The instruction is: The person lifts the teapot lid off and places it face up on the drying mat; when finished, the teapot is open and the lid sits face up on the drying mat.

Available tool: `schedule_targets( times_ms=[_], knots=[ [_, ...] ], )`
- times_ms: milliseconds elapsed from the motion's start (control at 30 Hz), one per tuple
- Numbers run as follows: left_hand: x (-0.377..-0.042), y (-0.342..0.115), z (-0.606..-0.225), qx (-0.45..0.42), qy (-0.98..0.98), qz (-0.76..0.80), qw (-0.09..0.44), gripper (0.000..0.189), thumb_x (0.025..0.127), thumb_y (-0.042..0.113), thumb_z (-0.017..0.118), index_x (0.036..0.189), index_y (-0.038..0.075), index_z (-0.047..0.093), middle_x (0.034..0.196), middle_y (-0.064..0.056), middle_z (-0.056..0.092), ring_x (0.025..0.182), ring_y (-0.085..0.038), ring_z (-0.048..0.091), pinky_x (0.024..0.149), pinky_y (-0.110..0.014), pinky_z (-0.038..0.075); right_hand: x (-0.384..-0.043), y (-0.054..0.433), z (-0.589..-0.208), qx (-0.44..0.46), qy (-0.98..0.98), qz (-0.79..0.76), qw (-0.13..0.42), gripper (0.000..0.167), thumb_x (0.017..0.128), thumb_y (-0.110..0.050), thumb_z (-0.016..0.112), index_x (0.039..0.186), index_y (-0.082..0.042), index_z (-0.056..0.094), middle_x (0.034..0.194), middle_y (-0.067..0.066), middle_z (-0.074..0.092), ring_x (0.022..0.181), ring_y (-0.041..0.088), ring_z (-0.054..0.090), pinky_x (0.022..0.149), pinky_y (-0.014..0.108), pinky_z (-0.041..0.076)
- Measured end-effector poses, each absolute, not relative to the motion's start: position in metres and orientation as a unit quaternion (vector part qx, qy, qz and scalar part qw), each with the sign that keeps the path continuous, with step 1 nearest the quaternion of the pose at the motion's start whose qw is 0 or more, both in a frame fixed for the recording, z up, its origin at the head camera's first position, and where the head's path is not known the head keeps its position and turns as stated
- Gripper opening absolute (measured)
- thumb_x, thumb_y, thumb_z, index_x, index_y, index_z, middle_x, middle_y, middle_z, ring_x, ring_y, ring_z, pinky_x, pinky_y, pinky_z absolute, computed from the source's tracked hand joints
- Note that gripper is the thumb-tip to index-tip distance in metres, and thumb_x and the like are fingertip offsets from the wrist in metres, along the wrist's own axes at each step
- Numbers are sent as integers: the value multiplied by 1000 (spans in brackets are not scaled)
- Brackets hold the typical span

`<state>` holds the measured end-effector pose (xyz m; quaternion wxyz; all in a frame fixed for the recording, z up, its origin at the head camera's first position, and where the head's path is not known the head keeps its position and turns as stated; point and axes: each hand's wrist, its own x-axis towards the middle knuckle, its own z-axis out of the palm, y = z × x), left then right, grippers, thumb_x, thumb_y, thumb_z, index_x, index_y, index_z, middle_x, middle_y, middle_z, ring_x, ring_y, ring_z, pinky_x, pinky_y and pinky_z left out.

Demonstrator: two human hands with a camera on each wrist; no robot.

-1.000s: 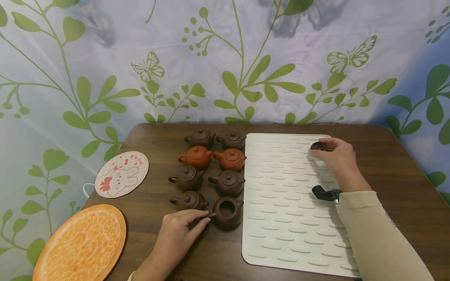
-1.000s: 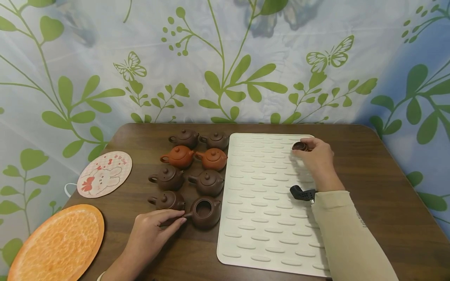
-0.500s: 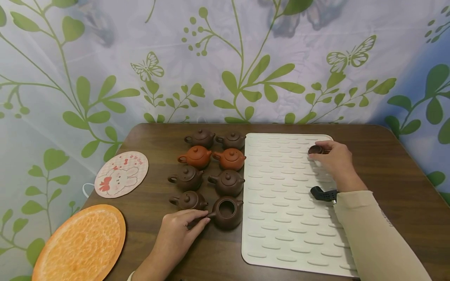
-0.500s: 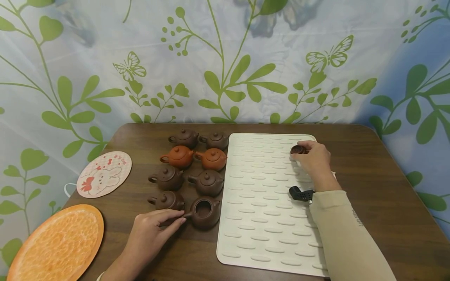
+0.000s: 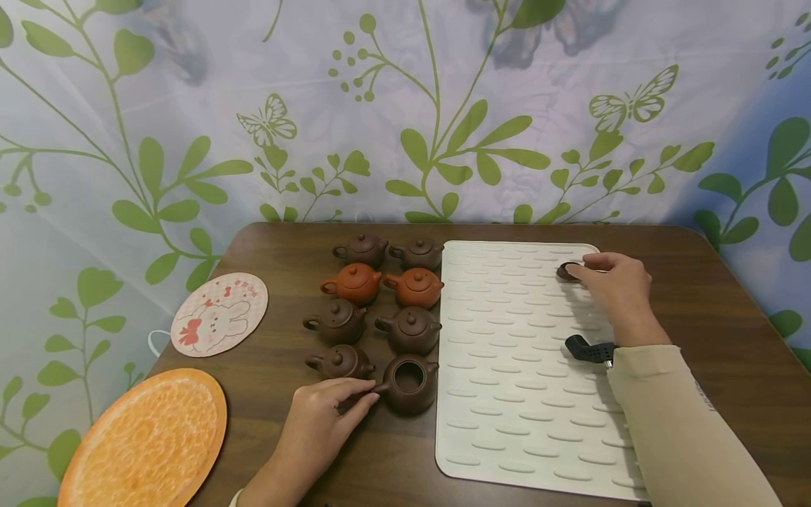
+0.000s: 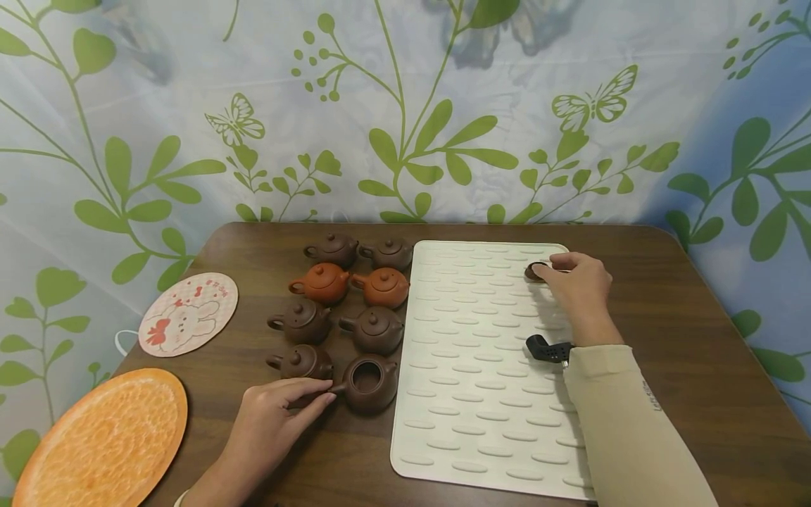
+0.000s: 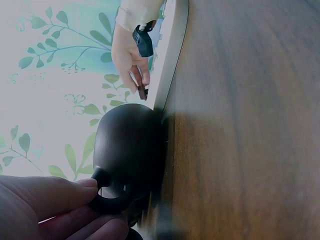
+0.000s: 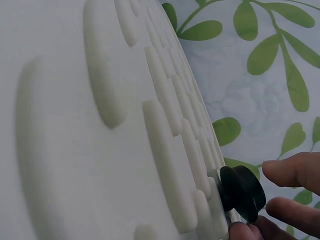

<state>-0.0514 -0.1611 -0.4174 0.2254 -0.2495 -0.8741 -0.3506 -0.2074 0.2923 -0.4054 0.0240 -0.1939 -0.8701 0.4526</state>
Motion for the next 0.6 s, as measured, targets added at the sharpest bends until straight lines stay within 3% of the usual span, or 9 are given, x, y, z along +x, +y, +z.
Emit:
schedule_targets(
  times_ms=[200,600],
  knots=[
    [-51,-161,-417,-249,-873,-355,223,22,77,0,94,94,9,84,93,5,78,86,-6,74,72,-20,57,-207,293,-406,-210,-864,456,36,69,98,-54,71,145,-4,64,148,20,52,144,44,30,107,58,38],
    [-52,-161,-418,-251,-871,-358,225,22,77,-1,93,94,9,84,93,5,78,86,-5,73,71,-20,57,-209,293,-405,-222,-865,445,68,64,98,-49,71,141,-2,67,138,20,59,145,43,30,111,61,34]
  ],
)
